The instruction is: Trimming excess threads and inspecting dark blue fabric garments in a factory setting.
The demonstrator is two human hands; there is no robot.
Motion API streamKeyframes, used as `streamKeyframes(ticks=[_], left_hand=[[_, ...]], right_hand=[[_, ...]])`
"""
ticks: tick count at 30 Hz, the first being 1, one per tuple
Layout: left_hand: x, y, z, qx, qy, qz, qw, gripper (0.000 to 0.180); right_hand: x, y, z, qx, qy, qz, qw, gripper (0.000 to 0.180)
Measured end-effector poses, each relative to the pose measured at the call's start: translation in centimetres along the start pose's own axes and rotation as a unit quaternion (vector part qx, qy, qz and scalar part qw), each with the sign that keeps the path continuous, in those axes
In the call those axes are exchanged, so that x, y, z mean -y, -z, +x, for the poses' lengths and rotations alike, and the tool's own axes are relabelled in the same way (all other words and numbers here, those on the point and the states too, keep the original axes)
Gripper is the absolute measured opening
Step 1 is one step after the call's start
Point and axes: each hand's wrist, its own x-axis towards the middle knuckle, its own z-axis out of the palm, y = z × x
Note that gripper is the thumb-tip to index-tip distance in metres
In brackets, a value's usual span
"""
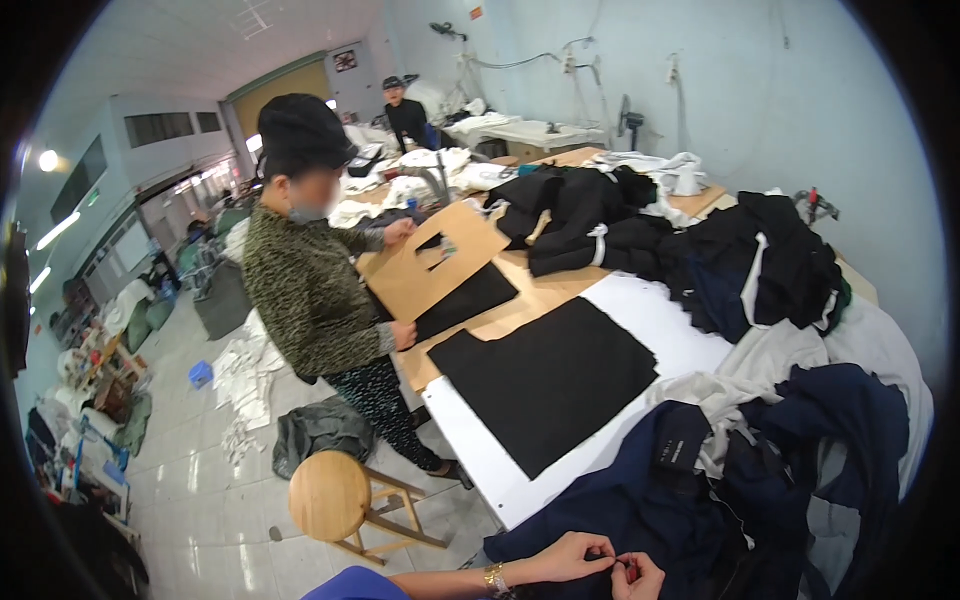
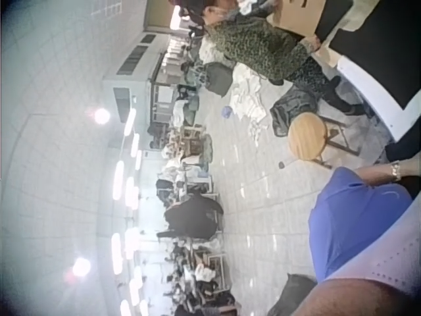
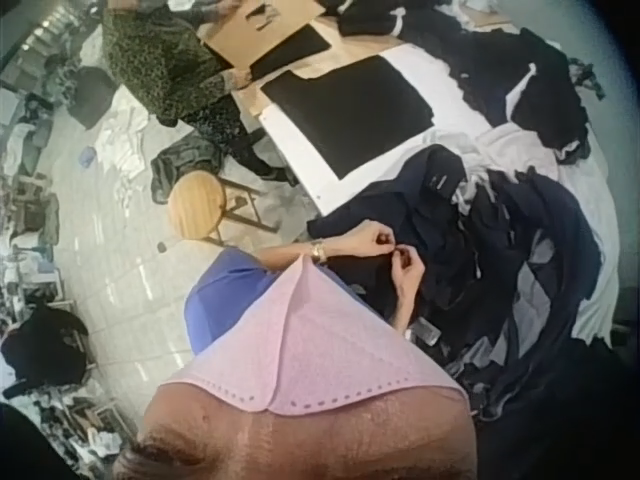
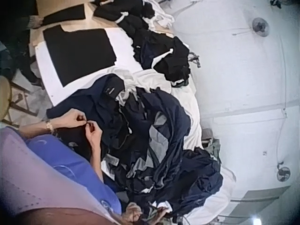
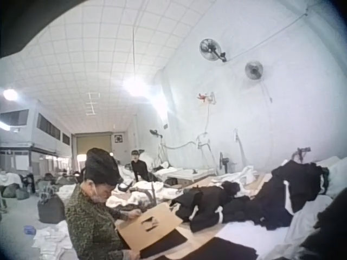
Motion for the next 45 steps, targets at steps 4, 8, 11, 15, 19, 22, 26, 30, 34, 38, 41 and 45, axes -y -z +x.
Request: streamKeyframes(ticks=[4,8,11,15,19,22,26,30,34,38,41,45], left_hand=[[0.6,0.2,-1.4,-0.044,-0.005,0.01,0.999,0.018],[1.1,-2.0,-0.1,0.003,-0.063,-0.014,0.998,0.019],[0.3,-1.4,-1.1,-0.013,-0.034,0.012,0.999,0.019],[1.1,-1.1,-1.3,-0.049,-0.054,-0.002,0.997,0.015],[-0.5,-1.2,-0.5,-0.026,-0.033,-0.018,0.999,0.013],[-0.7,-1.3,-0.6,-0.045,-0.07,-0.007,0.997,0.017],[-0.8,-1.5,-1.3,-0.029,-0.056,0.001,0.998,0.021],[-0.2,-1.9,-1.7,-0.033,-0.064,0.005,0.997,0.022],[-1.4,-1.8,-1.8,-0.027,-0.022,-0.018,0.999,0.021],[0.2,-2.6,-0.7,-0.014,0.008,-0.094,0.995,0.021],[0.2,-3.0,0.1,0.06,0.082,-0.253,0.962,0.021],[0.1,-3.1,0.4,0.1,0.082,-0.263,0.956,0.022]], right_hand=[[0.9,-0.8,-0.1,0.024,0.002,0.018,1.0,0.006],[-1.4,0.8,-1.3,0.003,0.006,-0.035,0.999,0.006],[-0.1,0.7,-1.4,0.001,0.003,-0.041,0.999,0.006],[-0.2,0.1,-0.5,0.016,-0.044,-0.021,0.999,0.005],[1.0,0.9,-0.1,-0.012,-0.047,-0.032,0.998,0.006],[1.5,1.1,-0.5,-0.019,-0.073,-0.023,0.997,0.006],[0.9,1.1,-1.4,-0.025,-0.081,-0.044,0.995,0.006],[1.6,0.6,-1.9,-0.058,-0.036,-0.019,0.997,0.009],[1.7,0.4,-2.7,-0.121,-0.032,-0.003,0.992,0.008],[2.1,0.6,-3.0,-0.127,-0.046,-0.009,0.991,0.007],[2.4,0.6,-3.0,-0.154,-0.034,-0.018,0.987,0.011],[2.7,1.4,-3.3,-0.125,-0.083,0.032,0.988,0.008]])
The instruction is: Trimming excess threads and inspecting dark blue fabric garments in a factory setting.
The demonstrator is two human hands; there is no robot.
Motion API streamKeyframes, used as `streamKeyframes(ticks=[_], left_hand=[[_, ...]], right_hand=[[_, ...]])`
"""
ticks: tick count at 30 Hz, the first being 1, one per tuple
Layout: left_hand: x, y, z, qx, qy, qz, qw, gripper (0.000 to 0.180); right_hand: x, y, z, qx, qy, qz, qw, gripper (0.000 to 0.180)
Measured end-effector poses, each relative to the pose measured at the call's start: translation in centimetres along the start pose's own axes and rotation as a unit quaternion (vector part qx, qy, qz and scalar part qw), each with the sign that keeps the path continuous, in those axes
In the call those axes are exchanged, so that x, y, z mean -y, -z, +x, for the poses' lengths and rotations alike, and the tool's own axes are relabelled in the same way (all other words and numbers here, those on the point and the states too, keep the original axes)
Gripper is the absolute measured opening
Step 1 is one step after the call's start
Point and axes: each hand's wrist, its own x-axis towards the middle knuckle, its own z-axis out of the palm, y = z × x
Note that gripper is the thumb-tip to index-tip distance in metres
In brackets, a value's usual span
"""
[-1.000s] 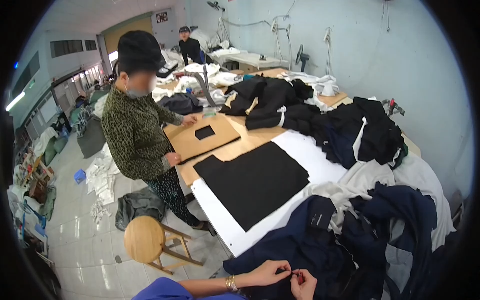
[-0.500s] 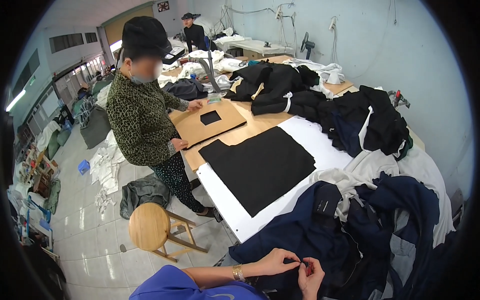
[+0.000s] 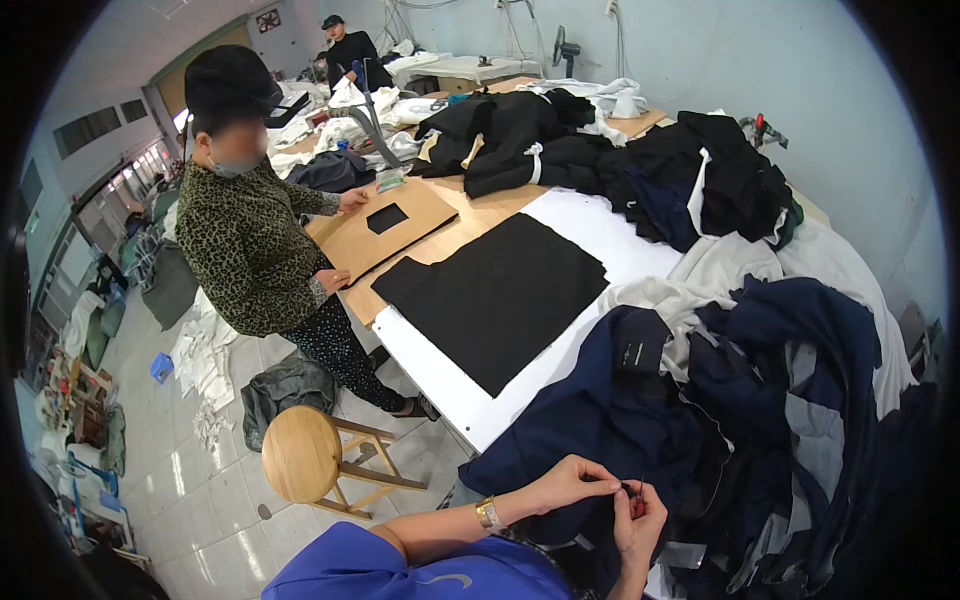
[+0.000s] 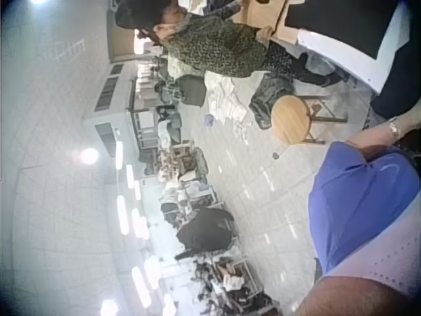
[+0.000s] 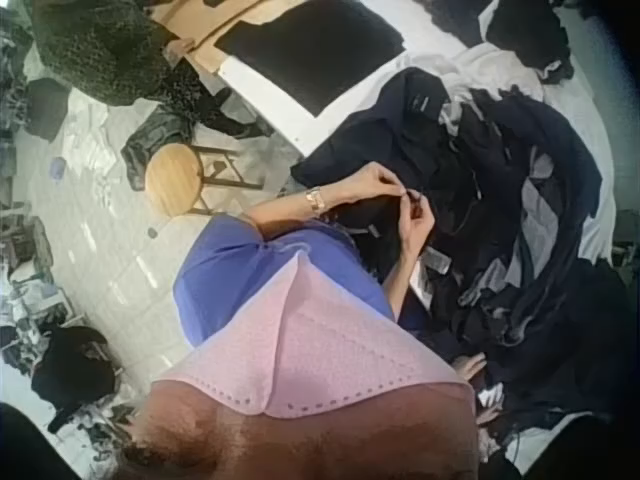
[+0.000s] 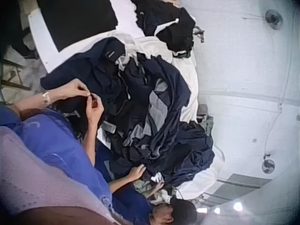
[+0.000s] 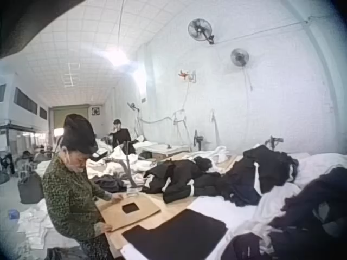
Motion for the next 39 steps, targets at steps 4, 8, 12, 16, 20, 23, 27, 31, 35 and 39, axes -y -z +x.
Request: streamKeyframes(ticks=[4,8,12,16,20,23,27,31,35,39], left_hand=[[-1.2,-0.3,-0.4,-0.023,-0.057,0.138,0.989,0.02],[-2.6,-0.8,-1.5,-0.042,-0.075,0.213,0.973,0.019],[-2.4,-1.2,-2.8,-0.029,-0.086,0.223,0.971,0.019],[-0.8,-1.7,-3.2,0.016,-0.094,0.139,0.986,0.019],[-0.3,-2.4,-3.1,0.015,-0.085,0.053,0.995,0.015],[-0.8,-1.8,-2.3,-0.071,-0.085,0.074,0.991,0.015],[-3.4,-1.2,-2.2,-0.136,-0.055,0.045,0.988,0.017],[-2.4,-1.7,-1.4,-0.075,-0.032,-0.05,0.995,0.02],[-0.9,-1.9,-2.1,-0.038,0.007,-0.1,0.994,0.019],[-0.7,-2.1,-3.1,-0.044,-0.019,-0.057,0.997,0.022]], right_hand=[[0.1,0.8,-0.3,-0.014,-0.016,-0.003,1.0,0.01],[-0.7,1.8,-0.7,-0.014,-0.012,0.025,1.0,0.012],[0.1,2.5,-2.1,-0.007,-0.076,0.141,0.987,0.013],[-0.3,3.0,-3.3,0.021,-0.086,0.199,0.976,0.011],[-1.0,2.7,-4.0,-0.026,-0.144,0.262,0.954,0.011],[-0.5,0.9,-2.0,-0.082,0.033,0.008,0.996,0.015],[3.1,-0.2,-1.3,-0.116,0.046,0.128,0.984,0.007],[2.7,0.3,-2.0,-0.117,0.041,0.117,0.985,0.006],[1.4,0.5,-2.9,-0.139,0.09,-0.015,0.986,0.01],[1.7,0.4,-3.8,-0.142,0.132,-0.068,0.979,0.011]])
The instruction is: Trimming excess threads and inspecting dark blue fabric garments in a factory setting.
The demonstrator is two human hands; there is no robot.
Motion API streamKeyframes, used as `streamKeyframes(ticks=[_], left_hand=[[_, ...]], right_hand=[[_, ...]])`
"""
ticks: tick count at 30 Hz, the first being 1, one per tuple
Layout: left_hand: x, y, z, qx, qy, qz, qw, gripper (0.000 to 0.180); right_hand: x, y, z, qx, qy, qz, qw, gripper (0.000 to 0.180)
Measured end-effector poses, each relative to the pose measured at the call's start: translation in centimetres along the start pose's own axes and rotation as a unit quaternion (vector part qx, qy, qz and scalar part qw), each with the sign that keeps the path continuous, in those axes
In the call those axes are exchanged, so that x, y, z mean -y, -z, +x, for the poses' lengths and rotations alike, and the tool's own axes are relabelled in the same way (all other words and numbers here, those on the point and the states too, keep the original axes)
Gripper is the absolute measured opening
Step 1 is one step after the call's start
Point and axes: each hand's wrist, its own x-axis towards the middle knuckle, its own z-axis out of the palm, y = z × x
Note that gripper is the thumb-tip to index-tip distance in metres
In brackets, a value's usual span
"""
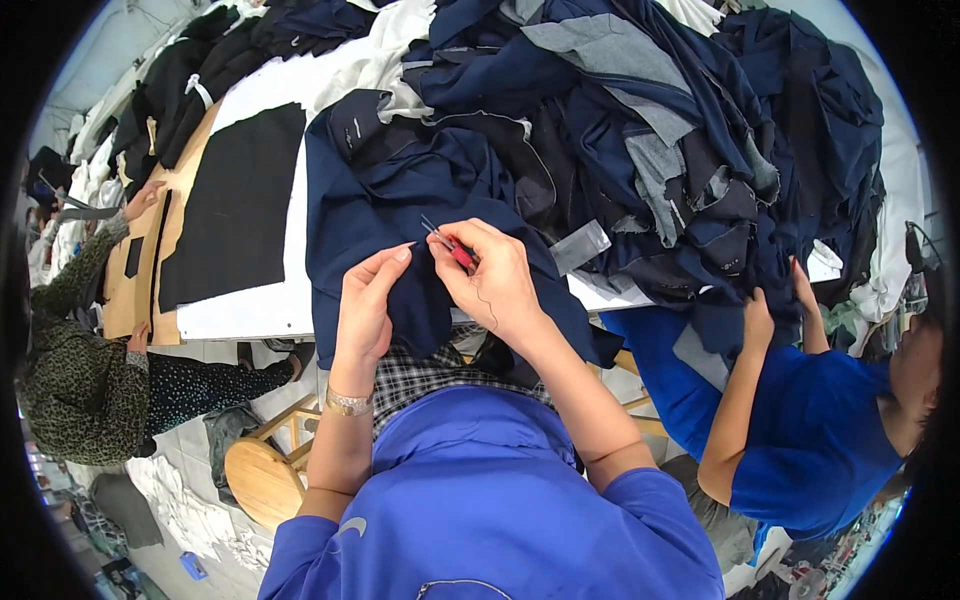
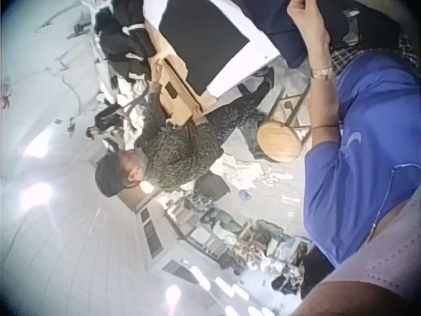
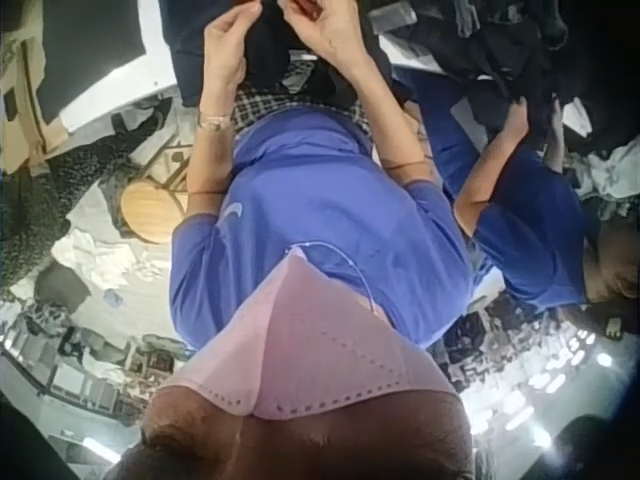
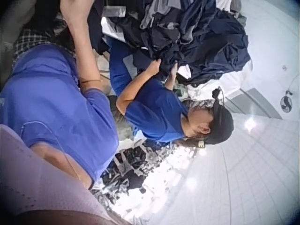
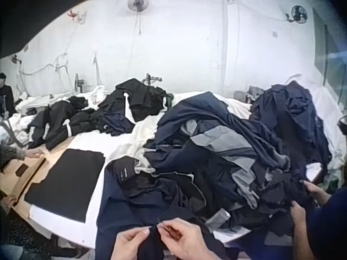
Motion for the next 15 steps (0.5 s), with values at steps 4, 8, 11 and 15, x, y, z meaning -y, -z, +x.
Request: streamKeyframes(ticks=[4,8,11,15], left_hand=[[-0.16,0.03,-0.59,-0.005,-0.032,0.061,0.998,0.023],[-0.63,-0.33,-1.1,-0.027,-0.077,0.168,0.982,0.018],[-0.54,-0.28,-1.08,-0.035,-0.138,0.254,0.957,0.016],[-0.41,-0.05,-0.5,-0.02,-0.15,0.255,0.955,0.017]], right_hand=[[0.33,0.2,-0.04,0.029,0.024,-0.045,0.998,0.013],[0.45,0.05,-0.14,0.043,0.058,-0.09,0.993,0.017],[0.57,-0.02,-0.16,0.05,0.081,-0.144,0.985,0.017],[-0.13,-0.39,0.34,0.051,0.03,-0.112,0.992,0.013]])
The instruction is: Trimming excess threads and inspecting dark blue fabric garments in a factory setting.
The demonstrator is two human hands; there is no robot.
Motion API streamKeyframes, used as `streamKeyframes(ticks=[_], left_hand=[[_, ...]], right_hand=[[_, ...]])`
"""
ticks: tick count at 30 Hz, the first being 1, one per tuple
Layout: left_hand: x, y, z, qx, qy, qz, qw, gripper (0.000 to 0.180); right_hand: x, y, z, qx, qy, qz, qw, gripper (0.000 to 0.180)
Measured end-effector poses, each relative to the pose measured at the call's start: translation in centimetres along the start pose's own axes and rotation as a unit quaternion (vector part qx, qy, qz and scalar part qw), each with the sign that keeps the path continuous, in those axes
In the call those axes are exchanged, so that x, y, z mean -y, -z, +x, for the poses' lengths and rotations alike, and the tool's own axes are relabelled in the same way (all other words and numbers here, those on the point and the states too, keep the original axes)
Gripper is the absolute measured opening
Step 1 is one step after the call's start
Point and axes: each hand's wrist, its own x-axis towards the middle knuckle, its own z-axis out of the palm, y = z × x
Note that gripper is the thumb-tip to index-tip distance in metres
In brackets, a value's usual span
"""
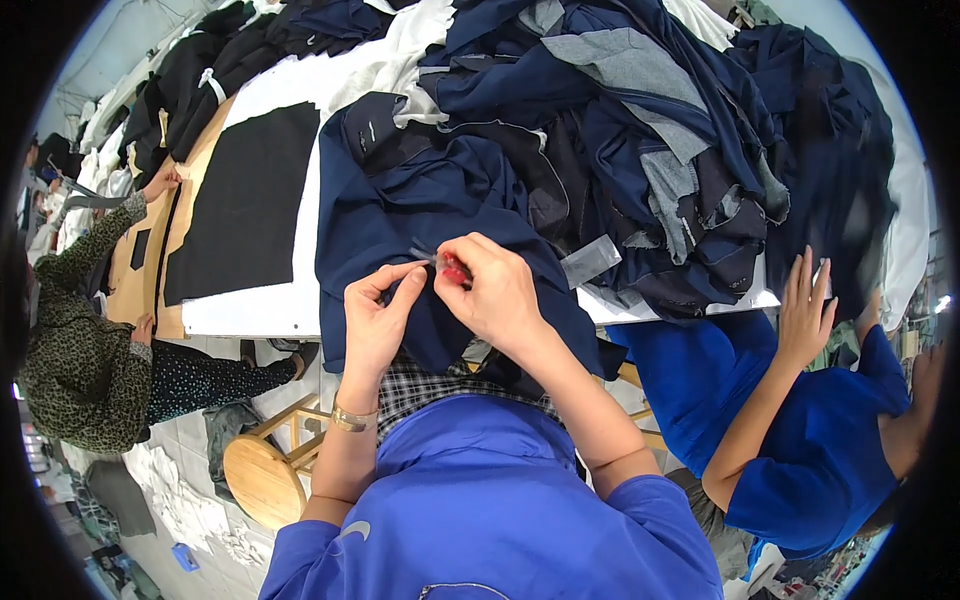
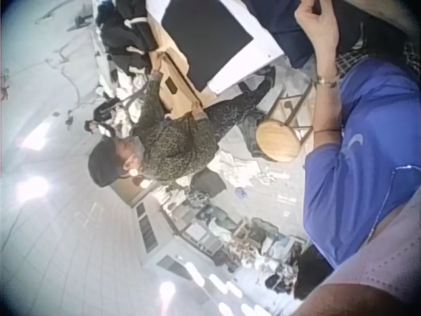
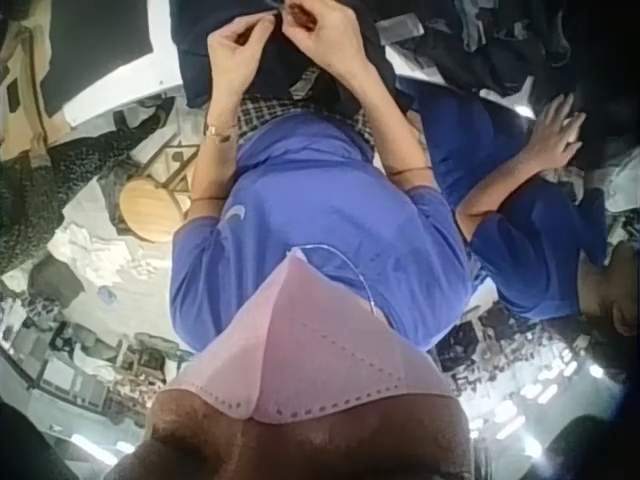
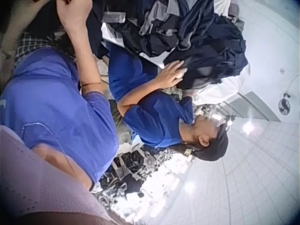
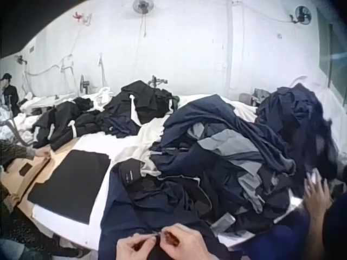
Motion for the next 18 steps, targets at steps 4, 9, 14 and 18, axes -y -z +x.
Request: streamKeyframes(ticks=[4,9,14,18], left_hand=[[0.4,0.5,0.6,0.011,0.108,-0.152,0.982,0.02],[-0.6,2.8,-0.5,-0.021,0.165,-0.137,0.976,0.023],[0.4,2.2,-1.0,-0.022,0.113,-0.148,0.982,0.021],[0.7,1.3,-1.3,-0.086,0.043,-0.128,0.987,0.023]], right_hand=[[-0.4,-0.2,0.9,0.028,-0.139,0.187,0.972,0.011],[0.8,-1.7,1.6,0.111,-0.16,0.257,0.947,0.009],[0.2,-2.2,1.2,0.113,-0.126,0.24,0.956,0.006],[-2.1,-2.2,1.0,0.143,-0.034,0.159,0.976,0.008]])
